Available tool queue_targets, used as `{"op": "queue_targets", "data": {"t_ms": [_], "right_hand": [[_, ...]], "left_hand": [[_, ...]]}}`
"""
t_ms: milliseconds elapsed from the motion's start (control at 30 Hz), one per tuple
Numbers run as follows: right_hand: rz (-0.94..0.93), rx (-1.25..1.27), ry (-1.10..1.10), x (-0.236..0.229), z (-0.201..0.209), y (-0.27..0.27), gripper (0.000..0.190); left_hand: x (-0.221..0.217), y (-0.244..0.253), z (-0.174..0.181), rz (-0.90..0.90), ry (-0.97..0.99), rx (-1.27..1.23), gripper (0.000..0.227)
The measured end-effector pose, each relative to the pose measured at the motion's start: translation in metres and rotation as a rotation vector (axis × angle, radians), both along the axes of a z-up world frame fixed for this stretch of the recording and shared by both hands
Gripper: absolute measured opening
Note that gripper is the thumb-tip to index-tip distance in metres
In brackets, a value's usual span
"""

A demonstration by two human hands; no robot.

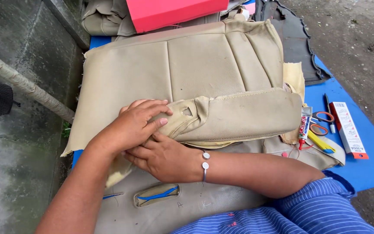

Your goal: Repairing a leather car seat cover by inserting foam padding and applying adhesive

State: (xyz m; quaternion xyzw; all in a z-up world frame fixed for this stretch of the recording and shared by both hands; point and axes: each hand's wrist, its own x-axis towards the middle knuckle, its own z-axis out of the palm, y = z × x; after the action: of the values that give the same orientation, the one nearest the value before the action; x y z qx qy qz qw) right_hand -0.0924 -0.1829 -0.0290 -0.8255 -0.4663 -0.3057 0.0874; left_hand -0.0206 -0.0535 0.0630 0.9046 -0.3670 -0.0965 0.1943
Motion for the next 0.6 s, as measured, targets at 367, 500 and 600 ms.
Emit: {"op": "queue_targets", "data": {"t_ms": [367, 500, 600], "right_hand": [[-0.635, 0.243, 0.056, -0.038, 0.020, -0.250, 0.042], [-0.844, 0.429, 0.440, 0.001, -0.031, -0.296, 0.047], [-0.811, 0.465, 0.426, 0.025, -0.050, -0.323, 0.028]], "left_hand": [[0.014, 0.015, -0.063, 0.064, -0.368, -0.019, 0.071], [0.008, 0.009, -0.046, 0.165, -0.215, -0.027, 0.043], [0.014, 0.011, -0.062, 0.178, -0.382, -0.066, 0.032]]}}
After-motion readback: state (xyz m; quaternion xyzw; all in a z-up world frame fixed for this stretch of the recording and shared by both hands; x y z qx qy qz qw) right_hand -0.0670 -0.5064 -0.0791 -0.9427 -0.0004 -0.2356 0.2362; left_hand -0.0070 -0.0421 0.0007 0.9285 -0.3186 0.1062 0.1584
